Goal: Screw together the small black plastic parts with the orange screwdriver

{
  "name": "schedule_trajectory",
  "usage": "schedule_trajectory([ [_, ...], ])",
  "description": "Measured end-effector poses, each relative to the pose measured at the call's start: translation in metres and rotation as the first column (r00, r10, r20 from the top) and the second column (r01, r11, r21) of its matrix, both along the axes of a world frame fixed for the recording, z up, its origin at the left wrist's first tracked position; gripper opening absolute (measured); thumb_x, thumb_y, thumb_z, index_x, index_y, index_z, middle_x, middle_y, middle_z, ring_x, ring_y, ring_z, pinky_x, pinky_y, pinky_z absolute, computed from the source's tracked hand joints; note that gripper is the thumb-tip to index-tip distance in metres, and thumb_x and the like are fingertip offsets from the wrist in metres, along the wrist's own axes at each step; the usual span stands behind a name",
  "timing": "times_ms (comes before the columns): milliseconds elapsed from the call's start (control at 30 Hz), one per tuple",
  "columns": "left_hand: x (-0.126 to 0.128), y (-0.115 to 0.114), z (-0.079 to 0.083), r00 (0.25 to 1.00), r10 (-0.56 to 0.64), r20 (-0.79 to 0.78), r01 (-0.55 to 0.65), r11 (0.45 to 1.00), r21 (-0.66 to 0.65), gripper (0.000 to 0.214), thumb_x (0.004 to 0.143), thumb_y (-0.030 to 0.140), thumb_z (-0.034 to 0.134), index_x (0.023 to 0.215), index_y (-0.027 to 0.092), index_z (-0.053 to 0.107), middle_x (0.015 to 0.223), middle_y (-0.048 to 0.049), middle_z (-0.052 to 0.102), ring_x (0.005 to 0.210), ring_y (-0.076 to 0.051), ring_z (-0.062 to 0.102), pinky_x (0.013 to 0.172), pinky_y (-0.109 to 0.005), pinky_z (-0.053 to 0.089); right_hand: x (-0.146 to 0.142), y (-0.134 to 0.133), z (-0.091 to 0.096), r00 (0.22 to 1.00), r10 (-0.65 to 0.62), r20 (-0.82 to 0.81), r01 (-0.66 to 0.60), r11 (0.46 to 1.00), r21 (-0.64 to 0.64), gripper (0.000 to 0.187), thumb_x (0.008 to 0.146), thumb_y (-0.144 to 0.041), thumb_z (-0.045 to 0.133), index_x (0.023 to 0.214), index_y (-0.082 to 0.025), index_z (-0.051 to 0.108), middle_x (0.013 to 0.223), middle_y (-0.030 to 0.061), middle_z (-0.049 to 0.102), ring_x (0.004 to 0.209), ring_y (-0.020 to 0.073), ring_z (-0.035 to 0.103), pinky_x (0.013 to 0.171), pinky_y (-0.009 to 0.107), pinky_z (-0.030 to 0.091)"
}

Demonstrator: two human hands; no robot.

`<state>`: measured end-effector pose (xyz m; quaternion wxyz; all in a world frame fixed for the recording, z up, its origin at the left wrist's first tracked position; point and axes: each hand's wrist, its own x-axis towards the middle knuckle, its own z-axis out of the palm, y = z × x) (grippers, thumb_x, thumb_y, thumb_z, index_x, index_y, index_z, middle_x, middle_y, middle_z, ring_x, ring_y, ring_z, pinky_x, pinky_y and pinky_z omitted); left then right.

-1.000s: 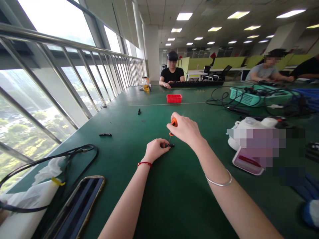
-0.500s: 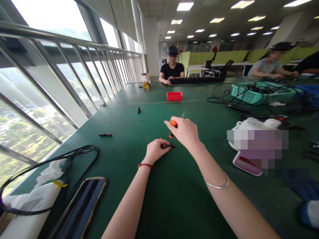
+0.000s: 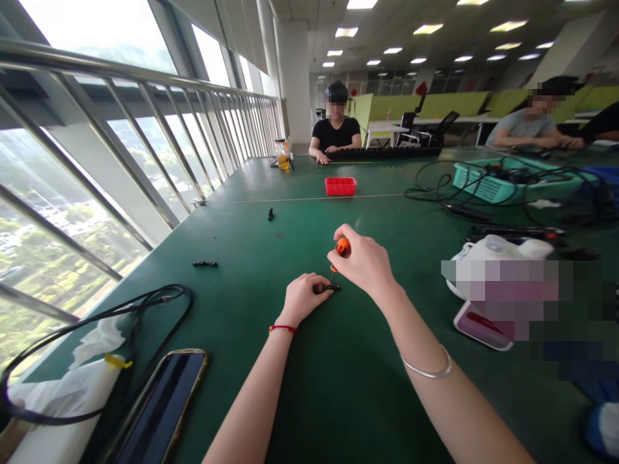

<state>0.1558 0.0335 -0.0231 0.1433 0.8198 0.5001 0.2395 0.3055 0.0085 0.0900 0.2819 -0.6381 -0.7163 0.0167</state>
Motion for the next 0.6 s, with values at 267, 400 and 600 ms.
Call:
schedule_trajectory([
  [267, 0.000, 0.000, -0.001, 1.000, -0.007, -0.012, 0.007, 1.000, 0.018, 0.014, 0.077, 0.035, 0.059, 0.083, 0.025, 0.066, 0.071, 0.0025, 0.060, 0.072, -0.014, 0.054, 0.061, -0.024, 0.037, -0.006, 0.001, -0.002, 0.997, -0.016, 0.073, 0.016, 1.000, -0.006, 0.025, 0.087, -0.043, 0.035, 0.081, -0.025, 0.051, 0.062, -0.0018, 0.059, 0.058, 0.0155, 0.055, 0.048, 0.023, 0.026],
  [400, 0.000, 0.000, 0.000, 1.000, -0.008, -0.018, 0.008, 1.000, -0.004, 0.017, 0.076, 0.037, 0.058, 0.086, 0.026, 0.067, 0.071, 0.0025, 0.060, 0.072, -0.014, 0.054, 0.059, -0.024, 0.036, -0.007, 0.002, 0.002, 0.995, -0.028, 0.099, 0.034, 0.998, -0.050, 0.017, 0.083, -0.036, 0.041, 0.092, -0.025, 0.050, 0.068, -0.0007, 0.061, 0.060, 0.0167, 0.056, 0.048, 0.024, 0.027],
  [600, 0.000, 0.001, 0.001, 1.000, 0.024, 0.008, -0.023, 0.998, -0.061, 0.016, 0.074, 0.036, 0.060, 0.083, 0.025, 0.067, 0.069, 0.0034, 0.061, 0.071, -0.013, 0.055, 0.058, -0.023, 0.036, -0.009, 0.010, 0.012, 0.988, 0.053, 0.145, -0.035, 0.992, -0.123, 0.036, 0.088, -0.048, 0.031, 0.075, -0.023, 0.053, 0.069, 0.0013, 0.063, 0.063, 0.0175, 0.058, 0.051, 0.025, 0.031],
])
